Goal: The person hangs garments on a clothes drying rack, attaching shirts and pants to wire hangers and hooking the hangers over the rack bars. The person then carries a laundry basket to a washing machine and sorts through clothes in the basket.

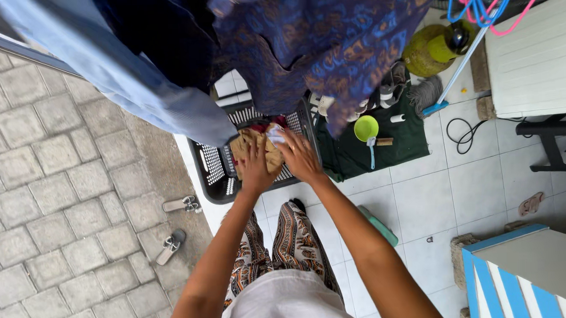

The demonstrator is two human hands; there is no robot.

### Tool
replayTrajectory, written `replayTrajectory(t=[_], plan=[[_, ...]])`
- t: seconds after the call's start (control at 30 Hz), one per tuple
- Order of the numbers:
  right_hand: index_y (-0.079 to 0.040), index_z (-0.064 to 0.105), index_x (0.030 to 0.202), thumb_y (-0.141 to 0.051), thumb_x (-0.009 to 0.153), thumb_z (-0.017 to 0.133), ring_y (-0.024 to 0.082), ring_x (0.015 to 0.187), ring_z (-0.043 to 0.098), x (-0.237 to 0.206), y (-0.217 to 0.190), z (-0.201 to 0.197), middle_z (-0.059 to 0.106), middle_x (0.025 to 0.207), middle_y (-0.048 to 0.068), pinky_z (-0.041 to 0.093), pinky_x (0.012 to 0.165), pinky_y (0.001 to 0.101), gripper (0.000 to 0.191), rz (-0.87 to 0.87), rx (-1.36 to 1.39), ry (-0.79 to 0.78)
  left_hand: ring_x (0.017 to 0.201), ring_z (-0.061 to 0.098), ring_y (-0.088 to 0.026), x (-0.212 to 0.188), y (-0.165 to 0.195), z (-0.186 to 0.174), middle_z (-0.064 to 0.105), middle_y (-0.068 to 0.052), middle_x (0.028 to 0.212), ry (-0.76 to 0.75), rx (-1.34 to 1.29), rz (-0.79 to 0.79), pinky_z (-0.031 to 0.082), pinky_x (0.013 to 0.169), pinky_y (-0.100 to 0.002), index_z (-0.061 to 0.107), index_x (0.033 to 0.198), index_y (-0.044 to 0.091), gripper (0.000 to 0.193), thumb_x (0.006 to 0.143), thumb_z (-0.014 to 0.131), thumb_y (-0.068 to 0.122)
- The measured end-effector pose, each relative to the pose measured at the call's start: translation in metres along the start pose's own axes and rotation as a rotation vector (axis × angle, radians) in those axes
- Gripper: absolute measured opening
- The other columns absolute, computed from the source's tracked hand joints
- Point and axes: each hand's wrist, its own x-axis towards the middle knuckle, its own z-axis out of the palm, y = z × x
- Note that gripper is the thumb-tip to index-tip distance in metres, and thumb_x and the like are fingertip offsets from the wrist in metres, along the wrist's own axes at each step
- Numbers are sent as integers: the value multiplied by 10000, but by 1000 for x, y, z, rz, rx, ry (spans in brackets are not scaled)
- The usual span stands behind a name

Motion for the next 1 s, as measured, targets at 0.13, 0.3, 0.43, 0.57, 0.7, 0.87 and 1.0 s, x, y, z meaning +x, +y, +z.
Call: replayTrajectory(t=[0.13,0.3,0.43,0.57,0.7,0.87,1.0], plan=[[-65,589,1319,-125,923,637,301,1486,326,-106,39,35,430,1555,87,308,1166,510,403,195,-8,-271,1555,4,-401,-54,-7,55,65,-144,1687,-277,125,-233,115,1100,-781,187,1615,164,1114,755,816,490],[-51,559,1365,-166,937,643,286,1520,268,-174,89,63,441,1550,71,276,1184,503,451,232,-14,-499,1572,8,-381,-86,5,128,74,-119,1705,-185,146,-333,125,1140,-770,235,1589,120,1036,785,795,455],[-51,510,1429,-174,928,631,289,1537,235,-185,118,99,400,1576,75,258,1189,523,530,190,-63,-627,1571,-6,-366,-83,24,196,63,-110,1702,-262,122,-399,126,1127,-774,251,1570,105,965,819,767,422],[-63,436,1516,-88,930,573,298,1563,180,-181,118,157,305,1650,90,215,1218,542,603,176,-15,-630,1579,-1,-361,-89,26,253,81,-107,1706,-264,92,-393,126,1152,-751,275,1574,125,937,803,759,346],[-130,319,1580,-69,915,565,330,1564,129,-195,111,213,216,1693,95,161,1188,633,712,256,106,-567,1564,35,-368,-110,-3,308,112,-126,1687,-253,107,-310,144,1137,-752,275,1566,95,912,818,752,306],[-182,302,1608,-120,894,635,303,1480,306,-229,115,253,378,1585,44,278,1124,614,790,347,68,-443,1575,152,-386,-122,-52,348,223,-134,1682,-38,-30,-246,194,1205,-674,377,1532,94,775,844,733,112],[-256,475,1500,-89,897,658,248,1333,471,-267,113,261,513,1412,-8,372,1029,514,652,333,96,-309,1605,230,-399,-116,-90,350,305,-120,1694,176,-105,-166,235,1296,-572,469,1504,101,656,893,687,0]])
